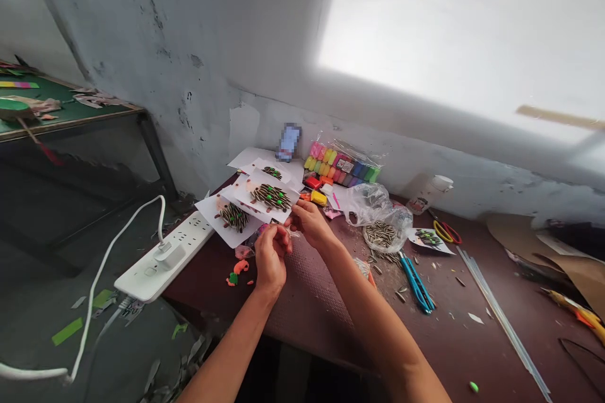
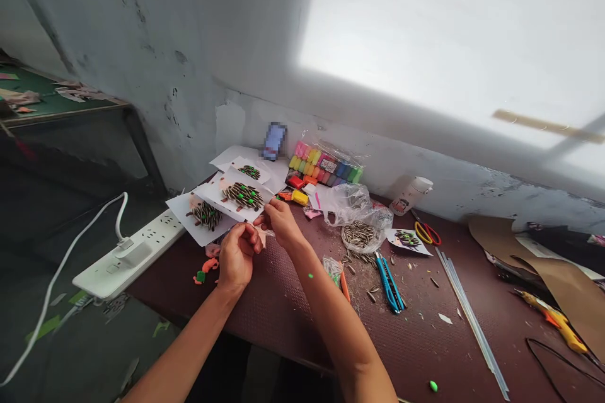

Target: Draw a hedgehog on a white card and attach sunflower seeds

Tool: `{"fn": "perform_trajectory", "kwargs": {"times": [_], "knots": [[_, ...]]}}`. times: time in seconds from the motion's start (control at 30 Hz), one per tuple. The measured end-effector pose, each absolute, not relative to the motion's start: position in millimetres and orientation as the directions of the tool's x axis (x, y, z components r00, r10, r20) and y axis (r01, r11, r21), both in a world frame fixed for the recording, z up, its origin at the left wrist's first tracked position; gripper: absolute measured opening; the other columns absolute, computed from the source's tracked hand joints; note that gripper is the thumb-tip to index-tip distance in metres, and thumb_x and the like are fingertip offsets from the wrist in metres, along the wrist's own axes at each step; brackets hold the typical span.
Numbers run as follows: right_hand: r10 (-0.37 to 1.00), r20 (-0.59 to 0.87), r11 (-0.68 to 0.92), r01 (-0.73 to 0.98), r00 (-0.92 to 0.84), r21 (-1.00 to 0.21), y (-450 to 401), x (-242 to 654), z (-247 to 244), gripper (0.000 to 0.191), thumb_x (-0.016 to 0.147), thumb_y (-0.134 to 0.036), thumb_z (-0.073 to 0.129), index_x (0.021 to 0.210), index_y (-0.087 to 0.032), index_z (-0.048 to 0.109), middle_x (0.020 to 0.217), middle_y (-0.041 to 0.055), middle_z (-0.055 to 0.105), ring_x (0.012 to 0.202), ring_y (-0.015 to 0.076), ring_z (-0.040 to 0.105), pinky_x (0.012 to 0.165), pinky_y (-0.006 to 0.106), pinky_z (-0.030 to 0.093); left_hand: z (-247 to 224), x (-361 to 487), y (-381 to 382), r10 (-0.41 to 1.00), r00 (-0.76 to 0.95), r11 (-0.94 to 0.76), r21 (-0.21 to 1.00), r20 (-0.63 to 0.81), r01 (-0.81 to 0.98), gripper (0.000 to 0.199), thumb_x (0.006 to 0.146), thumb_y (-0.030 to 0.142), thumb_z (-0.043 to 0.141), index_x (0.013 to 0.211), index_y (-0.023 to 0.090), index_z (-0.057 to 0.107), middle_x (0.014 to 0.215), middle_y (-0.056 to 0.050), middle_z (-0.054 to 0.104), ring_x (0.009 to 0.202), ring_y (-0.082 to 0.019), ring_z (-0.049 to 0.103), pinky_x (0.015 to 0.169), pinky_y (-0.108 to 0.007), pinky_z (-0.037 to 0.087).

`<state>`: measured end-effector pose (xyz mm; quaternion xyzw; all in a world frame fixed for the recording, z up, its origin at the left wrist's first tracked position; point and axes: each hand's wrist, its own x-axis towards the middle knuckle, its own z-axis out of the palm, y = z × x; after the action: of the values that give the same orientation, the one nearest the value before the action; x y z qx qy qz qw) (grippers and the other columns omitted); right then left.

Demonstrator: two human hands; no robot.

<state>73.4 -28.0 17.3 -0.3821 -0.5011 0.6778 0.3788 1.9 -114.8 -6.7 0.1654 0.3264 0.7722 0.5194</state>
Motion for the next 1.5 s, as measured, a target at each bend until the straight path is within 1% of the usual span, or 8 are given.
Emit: {"fn": "perform_trajectory", "kwargs": {"times": [0.17,0.43,0.53,0.63,0.83,1.13,1.33,1.5], "knots": [[0.888,-0.17,-0.246,-0.128,-0.428,-0.961,-20,51,10,0.01,0.081,-0.023,0.064,0.078,-0.018,0.055,0.058,-0.0063,0.057,0.049,0.0074,0.058,0.045,0.016,0.037,-2,-7,-121,0.872,-0.488,-0.326,0.771,0.023,-0.547,0.027,0.083,0.033,0.059,0.061,0.019,0.054,0.053,0.003,0.046,0.048,-0.01,0.045,0.048,-0.023,0.036],[0.902,-0.173,-0.216,-0.066,-0.396,-0.974,-5,23,8,0.015,0.09,-0.018,0.058,0.076,-0.019,0.052,0.057,-0.0072,0.054,0.043,0.0063,0.057,0.041,0.014,0.036,-18,-11,-118,0.85,-0.525,-0.275,0.825,-0.031,-0.494,0.026,0.082,0.037,0.061,0.062,0.019,0.057,0.052,0.003,0.049,0.046,-0.01,0.044,0.044,-0.022,0.036],[0.914,-0.152,-0.16,0.01,-0.377,-0.987,-3,18,4,0.018,0.093,-0.015,0.052,0.076,-0.021,0.05,0.053,-0.0084,0.051,0.038,0.0063,0.051,0.04,0.016,0.035,-21,-11,-117,0.848,-0.528,-0.257,0.835,-0.046,-0.487,0.027,0.081,0.038,0.062,0.062,0.019,0.058,0.052,0.003,0.05,0.045,-0.01,0.044,0.043,-0.021,0.035],[0.933,-0.113,-0.072,0.131,-0.341,-0.989,-1,17,-2,0.021,0.095,-0.019,0.053,0.076,-0.023,0.046,0.047,-0.0091,0.048,0.036,0.0088,0.049,0.041,0.019,0.036,-23,-12,-117,0.851,-0.524,-0.257,0.836,-0.042,-0.485,0.028,0.082,0.04,0.062,0.064,0.019,0.059,0.053,0.002,0.05,0.046,-0.01,0.044,0.043,-0.021,0.035],[0.961,0.074,0.17,0.36,-0.267,-0.917,0,25,-4,0.019,0.092,-0.013,0.052,0.077,-0.025,0.048,0.057,-0.0055,0.063,0.044,0.0107,0.052,0.05,0.023,0.04,-27,-13,-116,0.863,-0.504,-0.249,0.847,-0.027,-0.47,0.029,0.083,0.042,0.062,0.065,0.019,0.059,0.054,0.002,0.052,0.046,-0.01,0.045,0.044,-0.021,0.035],[0.979,0.017,0.083,0.324,-0.201,-0.942,-12,29,-4,0.017,0.089,-0.01,0.051,0.098,-0.024,0.049,0.063,-0.0072,0.066,0.044,0.0138,0.056,0.059,0.03,0.048,-21,-12,-117,0.874,-0.486,-0.261,0.831,-0.013,-0.491,0.026,0.084,0.037,0.06,0.065,0.019,0.059,0.054,0.002,0.053,0.047,-0.011,0.046,0.044,-0.023,0.035],[0.974,-0.01,0.058,0.29,-0.226,-0.955,-15,32,-3,0.017,0.088,-0.01,0.05,0.093,-0.025,0.046,0.064,-0.0083,0.066,0.042,0.0113,0.054,0.053,0.027,0.046,-21,-12,-117,0.871,-0.491,-0.25,0.838,-0.024,-0.485,0.025,0.081,0.035,0.059,0.063,0.019,0.059,0.054,0.002,0.053,0.046,-0.011,0.045,0.043,-0.022,0.035],[0.976,0.002,0.072,0.31,-0.218,-0.948,-15,32,-2,0.015,0.089,-0.01,0.049,0.094,-0.024,0.046,0.068,-0.0075,0.068,0.043,0.0092,0.056,0.055,0.024,0.047,-24,-13,-116,0.866,-0.499,-0.251,0.847,-0.02,-0.469,0.025,0.082,0.036,0.06,0.064,0.019,0.06,0.054,0.002,0.053,0.046,-0.01,0.044,0.044,-0.022,0.035]]}}
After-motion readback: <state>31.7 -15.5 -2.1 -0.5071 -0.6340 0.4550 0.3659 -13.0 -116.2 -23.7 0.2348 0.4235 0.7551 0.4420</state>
